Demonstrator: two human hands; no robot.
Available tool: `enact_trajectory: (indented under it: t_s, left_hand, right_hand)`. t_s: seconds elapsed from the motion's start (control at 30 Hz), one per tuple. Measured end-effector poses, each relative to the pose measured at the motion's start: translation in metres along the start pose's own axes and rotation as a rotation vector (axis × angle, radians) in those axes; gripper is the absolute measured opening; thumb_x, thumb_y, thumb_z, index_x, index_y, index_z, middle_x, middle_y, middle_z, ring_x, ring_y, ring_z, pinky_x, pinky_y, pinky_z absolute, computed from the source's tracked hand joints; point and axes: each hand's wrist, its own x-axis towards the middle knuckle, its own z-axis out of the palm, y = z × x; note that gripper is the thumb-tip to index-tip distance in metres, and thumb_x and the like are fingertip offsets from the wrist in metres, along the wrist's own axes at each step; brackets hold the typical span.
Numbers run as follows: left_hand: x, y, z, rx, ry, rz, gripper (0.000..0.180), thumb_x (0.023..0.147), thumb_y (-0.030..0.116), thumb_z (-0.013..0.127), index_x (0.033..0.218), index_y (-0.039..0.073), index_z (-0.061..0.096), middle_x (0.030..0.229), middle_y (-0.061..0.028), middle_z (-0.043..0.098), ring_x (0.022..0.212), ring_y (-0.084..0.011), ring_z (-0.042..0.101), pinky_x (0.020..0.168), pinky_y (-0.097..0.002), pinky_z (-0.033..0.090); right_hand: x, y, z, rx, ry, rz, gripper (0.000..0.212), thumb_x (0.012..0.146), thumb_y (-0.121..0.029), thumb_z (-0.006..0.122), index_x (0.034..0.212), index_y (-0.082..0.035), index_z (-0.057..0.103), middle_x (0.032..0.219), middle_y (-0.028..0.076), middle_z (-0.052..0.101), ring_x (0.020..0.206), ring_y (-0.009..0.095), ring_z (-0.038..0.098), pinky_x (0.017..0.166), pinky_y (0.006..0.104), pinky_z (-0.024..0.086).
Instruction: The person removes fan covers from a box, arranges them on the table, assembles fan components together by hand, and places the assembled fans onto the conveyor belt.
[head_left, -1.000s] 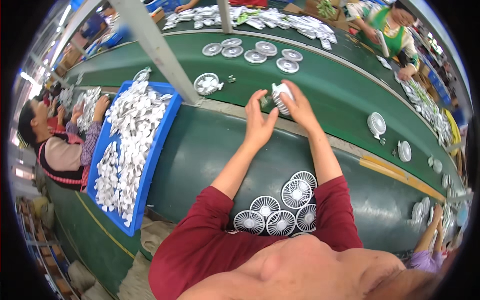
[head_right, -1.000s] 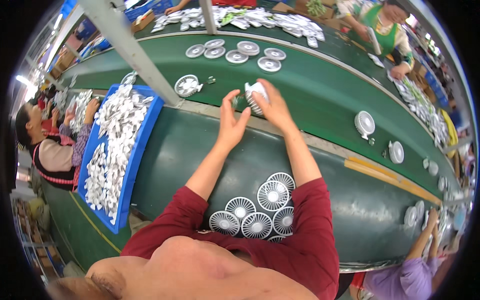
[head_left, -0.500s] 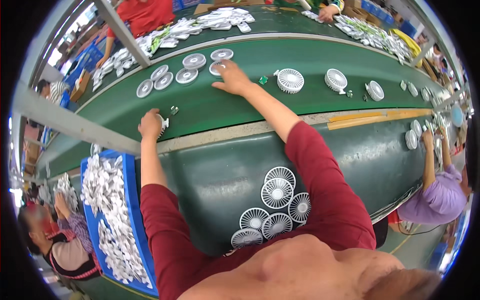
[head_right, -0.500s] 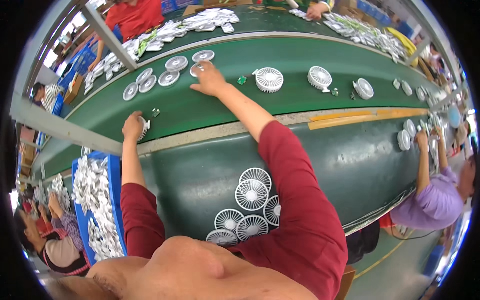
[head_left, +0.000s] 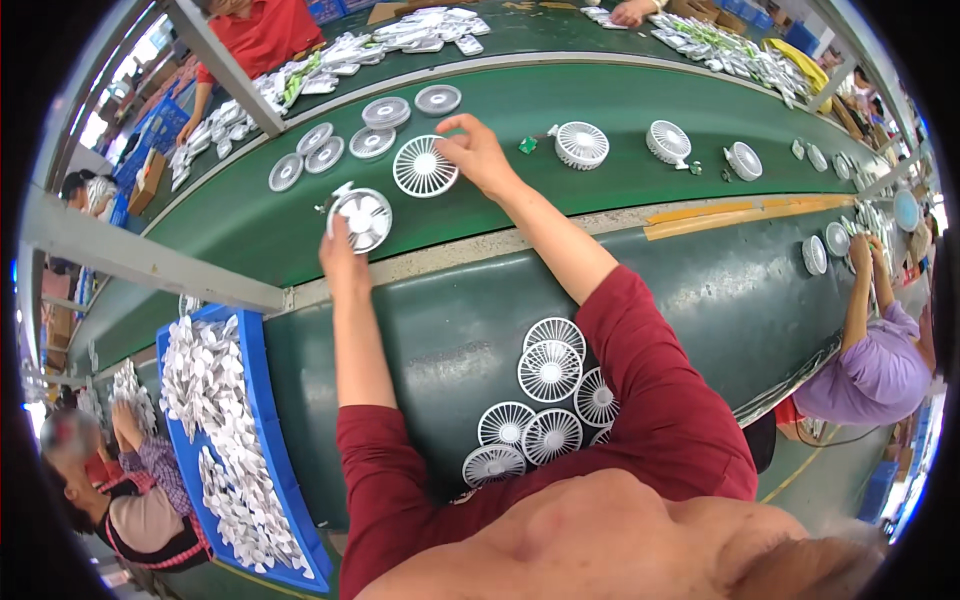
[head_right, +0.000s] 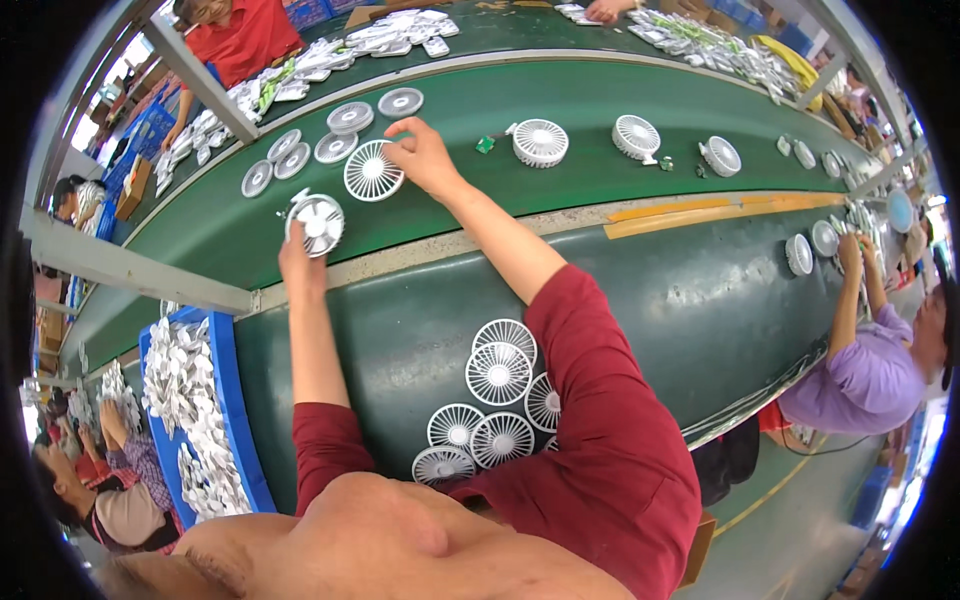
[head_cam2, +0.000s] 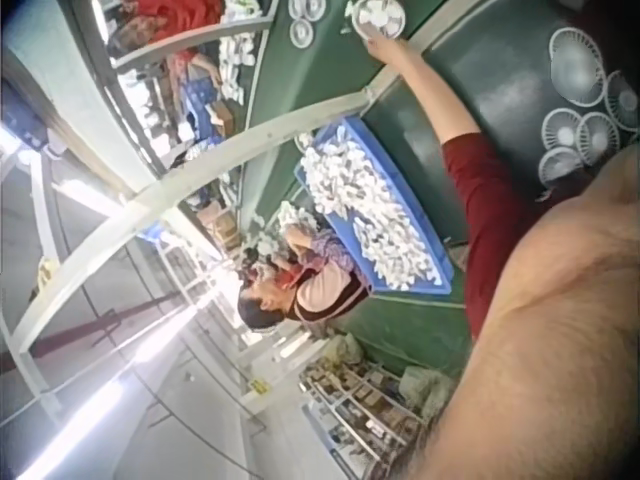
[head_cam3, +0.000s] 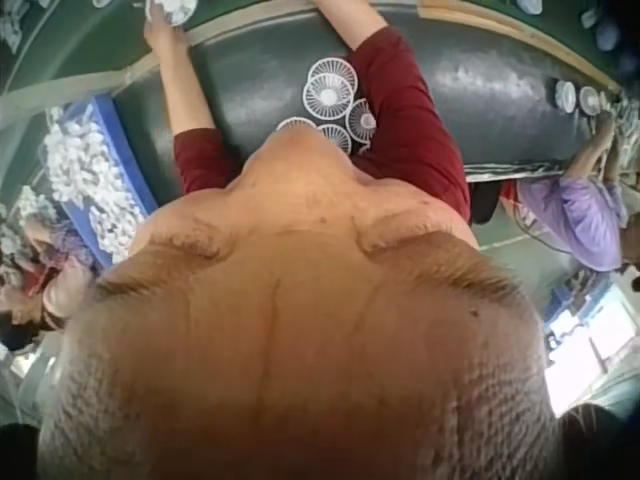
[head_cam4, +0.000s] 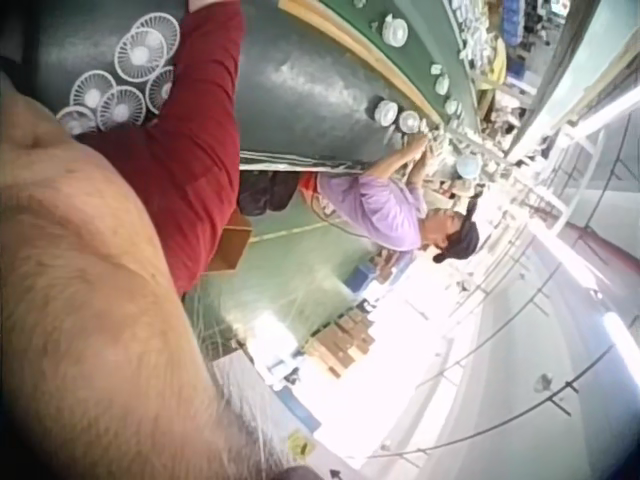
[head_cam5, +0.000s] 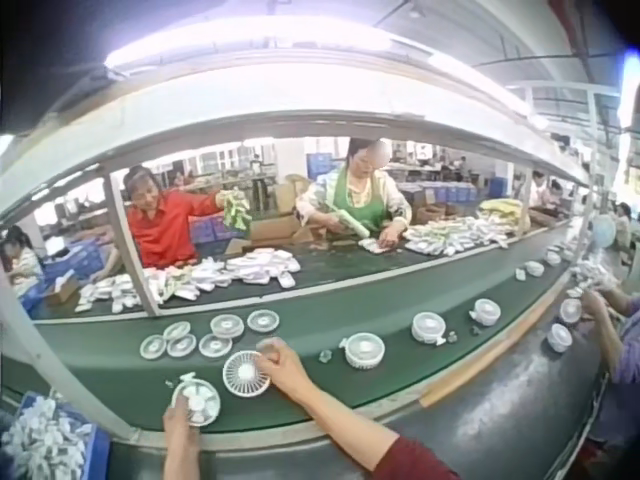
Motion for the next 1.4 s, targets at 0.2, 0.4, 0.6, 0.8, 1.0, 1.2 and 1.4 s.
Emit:
enact_trajectory:
  t_s: [0.2,0.4,0.6,0.8,1.0,1.2,1.4]
  left_hand:
    - [-0.054,-0.005,0.062,-0.411,-0.172,-0.308,0.051,0.100,0.041,0.046,0.139,0.007,0.045,0.141,-0.0137,0.050,0.131,-0.0316,0.046,0.111,-0.0521,0.036]
    - [-0.073,0.006,0.068,-0.403,-0.162,-0.392,0.056,0.100,0.052,0.035,0.136,0.012,0.049,0.137,-0.0102,0.053,0.126,-0.0299,0.050,0.105,-0.0539,0.040]
    - [-0.080,0.021,0.065,-0.475,-0.090,-0.419,0.045,0.103,0.042,0.035,0.129,0.009,0.053,0.130,-0.0084,0.058,0.119,-0.0262,0.056,0.100,-0.0463,0.046]
    - [-0.103,0.012,0.092,0.012,0.060,0.361,0.044,0.105,0.034,0.040,0.137,0.005,0.037,0.131,-0.0088,0.048,0.118,-0.0212,0.050,0.100,-0.0379,0.042]
    - [-0.100,0.010,0.088,0.205,0.003,0.540,0.042,0.105,0.023,0.034,0.141,0.003,0.031,0.131,-0.0178,0.045,0.117,-0.0228,0.048,0.101,-0.0364,0.039]
    - [-0.067,-0.022,0.040,0.635,-0.063,0.349,0.048,0.104,0.027,0.042,0.143,0.002,0.032,0.138,-0.0191,0.045,0.126,-0.0271,0.046,0.105,-0.0374,0.038]
    - [-0.052,-0.025,0.052,0.664,-0.034,0.278,0.055,0.093,0.015,0.060,0.141,0.002,0.036,0.142,-0.0199,0.041,0.132,-0.0306,0.042,0.102,-0.0370,0.042]
  right_hand:
    - [-0.043,-0.013,0.025,-0.282,-0.151,-0.265,0.037,0.088,-0.008,0.063,0.125,-0.007,0.057,0.089,0.008,0.066,0.077,0.016,0.065,0.068,0.0279,0.053]
    - [-0.060,-0.011,0.041,-0.678,-0.297,-0.616,0.044,0.084,-0.012,0.063,0.127,-0.007,0.058,0.129,0.015,0.055,0.120,0.034,0.051,0.097,0.0419,0.046]
    - [-0.072,-0.013,0.044,-0.718,-0.448,-0.598,0.080,0.082,-0.039,0.068,0.145,-0.004,0.034,0.143,0.022,0.039,0.130,0.039,0.042,0.107,0.0435,0.037]
    - [-0.086,0.003,0.063,-0.374,-0.404,-0.397,0.086,0.090,-0.062,0.049,0.148,-0.003,0.027,0.145,0.023,0.037,0.133,0.037,0.040,0.108,0.0415,0.035]
    - [-0.089,0.001,0.071,0.029,-0.409,-0.204,0.070,0.093,-0.043,0.055,0.144,0.000,0.033,0.139,0.022,0.046,0.129,0.033,0.047,0.106,0.0384,0.037]
    - [-0.025,-0.008,0.006,-0.522,-0.283,-0.084,0.073,0.080,-0.044,0.073,0.136,-0.003,0.051,0.134,0.019,0.055,0.124,0.029,0.053,0.105,0.0365,0.040]
    - [0.017,0.015,-0.154,-1.457,0.401,-0.032,0.077,0.069,-0.047,0.080,0.133,-0.012,0.053,0.130,0.023,0.053,0.118,0.041,0.053,0.098,0.0524,0.044]
